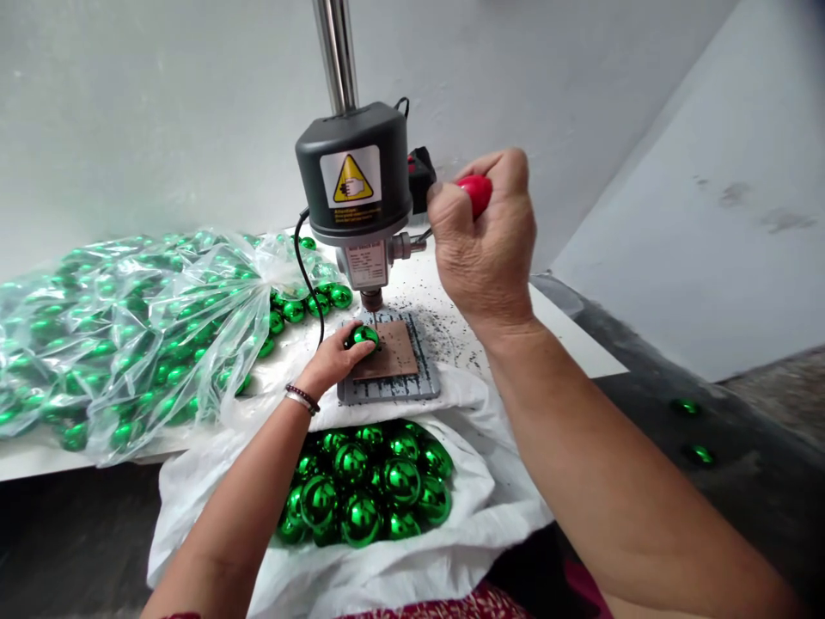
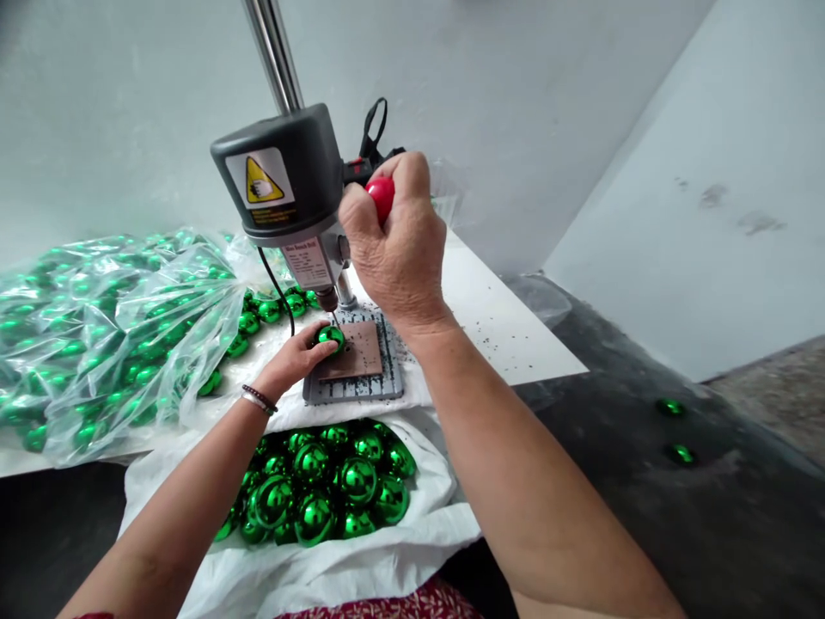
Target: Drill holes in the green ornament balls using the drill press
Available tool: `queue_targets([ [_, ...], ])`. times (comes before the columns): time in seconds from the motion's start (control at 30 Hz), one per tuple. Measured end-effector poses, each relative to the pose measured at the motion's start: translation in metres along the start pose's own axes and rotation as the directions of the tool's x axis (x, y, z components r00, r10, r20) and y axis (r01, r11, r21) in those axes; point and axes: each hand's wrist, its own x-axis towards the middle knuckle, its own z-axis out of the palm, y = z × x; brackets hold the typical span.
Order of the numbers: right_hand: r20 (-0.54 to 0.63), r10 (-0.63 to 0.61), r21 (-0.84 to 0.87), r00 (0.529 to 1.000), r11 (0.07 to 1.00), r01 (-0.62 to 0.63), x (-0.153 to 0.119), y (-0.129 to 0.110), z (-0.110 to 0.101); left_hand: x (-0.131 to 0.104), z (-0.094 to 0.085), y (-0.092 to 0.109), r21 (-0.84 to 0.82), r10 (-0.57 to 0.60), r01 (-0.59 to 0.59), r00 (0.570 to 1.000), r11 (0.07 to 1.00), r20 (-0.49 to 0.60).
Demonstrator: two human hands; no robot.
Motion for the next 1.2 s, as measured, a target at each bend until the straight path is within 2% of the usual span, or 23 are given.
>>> queue_targets([
  [0.17,-0.01,-0.005,-0.022,1.0,1.0,0.005,0.001,-0.003,-0.002,0.001,-0.001,0.011,0.12,-0.026,0.02,0.998,0.993,0.049],
  [0.3,-0.001,0.004,-0.052,1.0,0.999,-0.004,0.001,-0.006,-0.005,0.004,0.0,0.023,0.281,-0.003,-0.024,0.995,0.96,0.097],
  [0.4,0.015,0.016,-0.064,1.0,0.998,-0.015,0.002,-0.007,-0.006,0.007,0.001,0.027,0.333,-0.002,-0.028,0.996,0.942,0.089],
  [0.47,0.023,0.026,-0.066,0.999,0.998,-0.025,0.002,-0.008,-0.006,0.01,0.002,0.025,0.295,0.001,-0.027,0.996,0.955,0.088],
  [0.73,0.017,0.026,-0.114,1.0,0.993,-0.024,-0.002,-0.007,-0.008,0.012,0.012,0.014,-0.042,-0.063,0.064,0.997,0.997,0.036],
  [0.87,0.017,-0.011,-0.125,1.0,0.992,0.013,-0.005,-0.002,-0.009,0.012,0.017,0.015,-0.043,-0.069,0.069,0.998,0.997,0.001],
  [1.1,-0.046,-0.057,-0.113,0.997,0.992,0.052,-0.007,-0.001,-0.007,0.017,0.021,0.009,-0.061,-0.054,0.056,0.998,0.997,0.035],
  [1.2,-0.035,-0.06,-0.109,0.998,0.992,0.056,-0.007,-0.001,-0.008,0.018,0.023,0.005,-0.074,-0.042,0.045,0.999,0.996,0.03],
])
